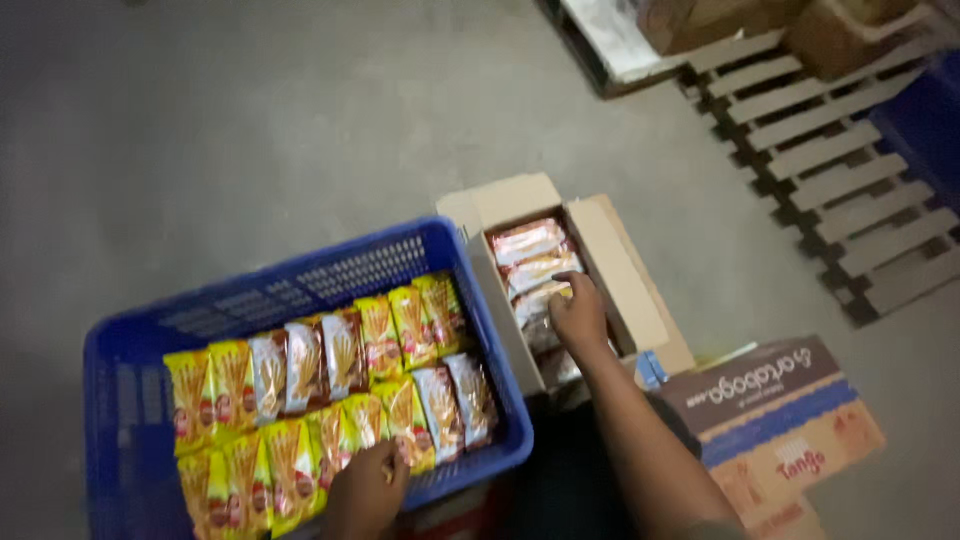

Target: The person transfers individually wrapped snack packets from a cardboard box into a blue plastic basket. They arrange the packets in neat rows, alternating between yellow and brown packages, and continue until the basket is full.

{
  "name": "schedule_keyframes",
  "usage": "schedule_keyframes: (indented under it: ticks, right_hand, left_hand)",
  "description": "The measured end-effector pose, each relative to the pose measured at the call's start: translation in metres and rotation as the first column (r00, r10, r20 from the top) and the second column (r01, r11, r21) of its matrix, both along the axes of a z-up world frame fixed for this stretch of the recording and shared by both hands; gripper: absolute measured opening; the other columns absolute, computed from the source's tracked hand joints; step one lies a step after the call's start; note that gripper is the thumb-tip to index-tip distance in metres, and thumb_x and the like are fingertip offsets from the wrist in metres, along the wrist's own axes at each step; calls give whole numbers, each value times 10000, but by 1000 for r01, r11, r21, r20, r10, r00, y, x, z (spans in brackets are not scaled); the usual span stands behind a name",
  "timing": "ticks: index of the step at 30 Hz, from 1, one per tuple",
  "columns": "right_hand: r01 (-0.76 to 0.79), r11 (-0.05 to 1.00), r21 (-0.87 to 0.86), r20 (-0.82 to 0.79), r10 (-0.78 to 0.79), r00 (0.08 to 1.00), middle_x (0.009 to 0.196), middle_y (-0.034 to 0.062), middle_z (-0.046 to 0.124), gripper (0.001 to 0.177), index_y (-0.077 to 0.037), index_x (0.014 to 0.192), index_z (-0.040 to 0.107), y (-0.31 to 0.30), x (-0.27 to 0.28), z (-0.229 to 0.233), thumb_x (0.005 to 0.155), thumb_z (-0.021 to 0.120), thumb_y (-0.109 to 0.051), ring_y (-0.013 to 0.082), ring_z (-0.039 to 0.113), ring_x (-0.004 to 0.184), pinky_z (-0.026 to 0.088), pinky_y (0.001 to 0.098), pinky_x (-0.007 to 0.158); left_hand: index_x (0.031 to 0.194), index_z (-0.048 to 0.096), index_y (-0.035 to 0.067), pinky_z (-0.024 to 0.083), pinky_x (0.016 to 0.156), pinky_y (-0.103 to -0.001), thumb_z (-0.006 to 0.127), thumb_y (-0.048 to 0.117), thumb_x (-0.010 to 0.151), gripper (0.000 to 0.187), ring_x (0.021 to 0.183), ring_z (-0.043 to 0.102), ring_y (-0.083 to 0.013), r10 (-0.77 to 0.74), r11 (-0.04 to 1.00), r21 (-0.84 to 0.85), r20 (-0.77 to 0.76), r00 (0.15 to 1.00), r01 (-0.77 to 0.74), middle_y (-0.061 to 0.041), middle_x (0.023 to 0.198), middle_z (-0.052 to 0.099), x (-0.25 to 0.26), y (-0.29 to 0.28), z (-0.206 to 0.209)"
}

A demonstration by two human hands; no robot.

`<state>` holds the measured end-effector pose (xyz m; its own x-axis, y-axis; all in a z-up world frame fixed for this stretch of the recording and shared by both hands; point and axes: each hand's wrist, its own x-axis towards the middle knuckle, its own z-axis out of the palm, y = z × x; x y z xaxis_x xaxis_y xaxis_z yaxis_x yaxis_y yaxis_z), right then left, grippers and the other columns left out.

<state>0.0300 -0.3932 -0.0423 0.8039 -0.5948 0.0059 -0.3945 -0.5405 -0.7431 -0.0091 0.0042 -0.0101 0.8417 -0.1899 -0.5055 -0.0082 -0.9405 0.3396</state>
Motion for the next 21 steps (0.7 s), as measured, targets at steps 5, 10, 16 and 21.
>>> schedule_keyframes:
  ticks: [5,10,16,21]
  right_hand:
    - [-150,956,-252,165,195,967,1317,165,625,531,-89,1247,648,-35,23,-24,741,564,48,384,540,1262,407,505,1088]
    - [-180,918,-353,131,239,962,1475,171,555,735,-80,1361,598,-39,42,-40,634,608,24,384,463,1387,231,526,1276]
    - [-375,900,-223,-481,233,845,1652,90,297,903,-286,1584,348,-20,55,-21,795,502,127,460,125,1556,249,742,1091]
    - [-303,872,-385,-415,130,901,1431,117,433,848,-309,1450,525,-22,55,-25,699,731,26,482,337,1345,343,628,993]
  left_hand:
    - [863,621,294,481,717,-335,557,468,937,200,738,646,-168,73,992,107,-76,994,-64,17,820,645,3,-9,9]
    - [762,718,378,431,732,-286,587,403,950,231,662,557,-29,170,982,103,-108,980,-159,120,706,592,0,-20,12]
    - [707,570,274,522,682,-231,566,379,880,202,728,740,-77,96,993,80,-71,993,-90,26,745,644,4,0,-12]
    - [688,496,244,342,620,-311,582,321,950,286,577,416,-136,4,1000,-12,-17,1000,-4,-11,621,424,-1,10,-29]
